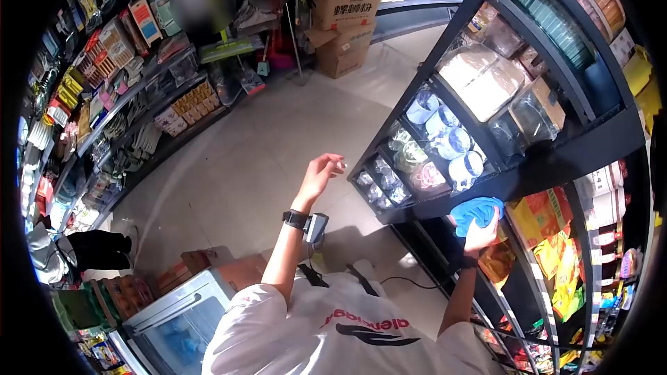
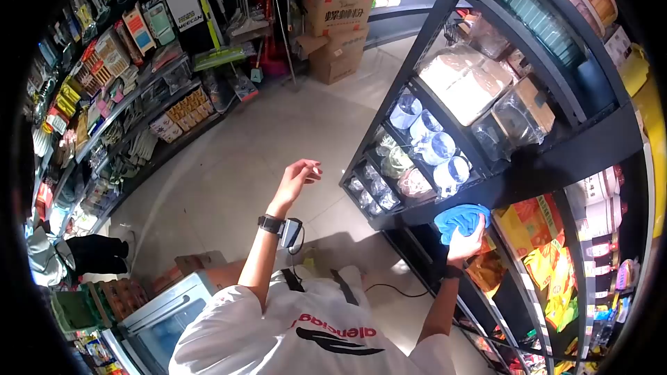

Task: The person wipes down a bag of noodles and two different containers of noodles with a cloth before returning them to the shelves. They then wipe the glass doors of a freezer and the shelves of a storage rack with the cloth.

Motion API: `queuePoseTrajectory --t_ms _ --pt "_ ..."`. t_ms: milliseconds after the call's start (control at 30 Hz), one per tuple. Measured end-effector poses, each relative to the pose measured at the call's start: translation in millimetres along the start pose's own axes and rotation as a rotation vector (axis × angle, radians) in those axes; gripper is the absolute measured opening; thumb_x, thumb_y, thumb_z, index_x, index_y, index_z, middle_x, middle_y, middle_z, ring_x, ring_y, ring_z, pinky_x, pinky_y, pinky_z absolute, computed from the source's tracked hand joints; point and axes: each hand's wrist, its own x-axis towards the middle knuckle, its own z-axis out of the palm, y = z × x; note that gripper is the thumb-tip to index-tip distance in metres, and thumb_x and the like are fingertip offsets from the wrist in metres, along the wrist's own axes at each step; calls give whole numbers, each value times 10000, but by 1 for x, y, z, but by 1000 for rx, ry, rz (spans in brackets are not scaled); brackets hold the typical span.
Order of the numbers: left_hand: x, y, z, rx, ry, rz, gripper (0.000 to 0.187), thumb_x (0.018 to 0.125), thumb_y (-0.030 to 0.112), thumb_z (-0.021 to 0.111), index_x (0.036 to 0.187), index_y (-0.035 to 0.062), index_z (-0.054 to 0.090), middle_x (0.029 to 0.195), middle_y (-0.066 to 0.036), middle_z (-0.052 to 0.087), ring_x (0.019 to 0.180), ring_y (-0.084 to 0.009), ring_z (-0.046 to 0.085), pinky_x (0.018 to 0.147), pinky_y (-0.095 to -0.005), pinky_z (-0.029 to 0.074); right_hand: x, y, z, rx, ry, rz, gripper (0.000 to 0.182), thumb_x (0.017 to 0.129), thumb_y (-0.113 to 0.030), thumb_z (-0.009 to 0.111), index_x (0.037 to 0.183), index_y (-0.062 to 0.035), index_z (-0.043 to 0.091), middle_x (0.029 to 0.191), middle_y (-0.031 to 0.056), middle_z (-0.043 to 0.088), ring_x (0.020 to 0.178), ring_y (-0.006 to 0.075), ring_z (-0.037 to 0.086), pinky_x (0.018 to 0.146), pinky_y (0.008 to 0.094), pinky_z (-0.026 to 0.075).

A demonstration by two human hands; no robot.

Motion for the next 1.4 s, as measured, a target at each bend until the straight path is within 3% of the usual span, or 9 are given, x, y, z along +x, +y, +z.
queuePoseTrajectory --t_ms 233,433,733,1033,1167,1300,1333,1367,1400 --pt "-25 -38 -21 1 45 -132 277 1101 231 477 1199 51 664 1064 -56 733 975 -162 708 876 -306 534 -4 37 -2 64 -49 -115 653 754 -68 748 1392 -52 610 1369 227 644 1263 443 608 1115 474 467" --pt "-34 -60 -23 -21 8 -129 302 1103 278 493 1209 54 665 1084 -74 739 973 -176 717 863 -306 544 0 70 -29 -43 -140 -199 767 649 -88 789 1397 -105 621 1369 195 645 1272 405 606 1100 458 483" --pt "-31 -82 23 -22 -51 -194 343 1102 267 468 1221 11 662 1060 -118 745 976 -201 712 868 -343 548 -15 118 -92 -343 -49 -2 655 745 -136 697 1391 -179 598 1272 177 689 1076 459 671 909 516 563" --pt "-24 -75 84 20 -173 -202 336 1091 213 443 1213 -4 670 1049 -123 743 971 -208 707 875 -342 548 -21 108 -75 -348 -40 130 699 718 -181 742 1397 -100 595 1273 182 696 1171 409 657 992 479 539" --pt "3 -68 156 -28 -303 18 272 1080 160 518 1212 -26 668 1022 -99 736 963 -176 690 880 -328 548 -18 88 -38 -282 -75 131 795 668 -174 805 1427 -135 570 1335 170 670 1121 403 683 960 492 557" --pt "-10 56 268 344 -370 363 319 981 173 684 1269 40 657 1089 -90 730 938 -161 686 819 -322 548 -12 67 -16 -39 -55 23 807 617 -218 842 1392 -183 618 1343 169 668 1016 383 715 847 468 598" --pt "-15 81 296 378 -310 603 376 950 203 722 1283 46 647 1152 -123 707 968 -219 688 845 -366 553 -10 63 -15 -130 -102 41 775 630 -229 832 1378 -200 629 1341 173 668 990 386 719 804 467 607" --pt "-24 107 323 395 -308 526 452 905 225 766 1295 37 636 1204 -147 684 1077 -294 674 961 -417 524 -8 64 -17 -66 -141 59 745 647 -224 825 1366 -201 632 1325 165 675 984 393 717 802 484 606" --pt "-21 120 349 420 -274 716 531 888 220 779 1348 29 596 1273 -166 647 1159 -329 632 1014 -438 497 -5 67 -20 -27 -116 33 732 652 -218 820 1360 -200 634 1317 156 679 992 390 714 808 480 603"
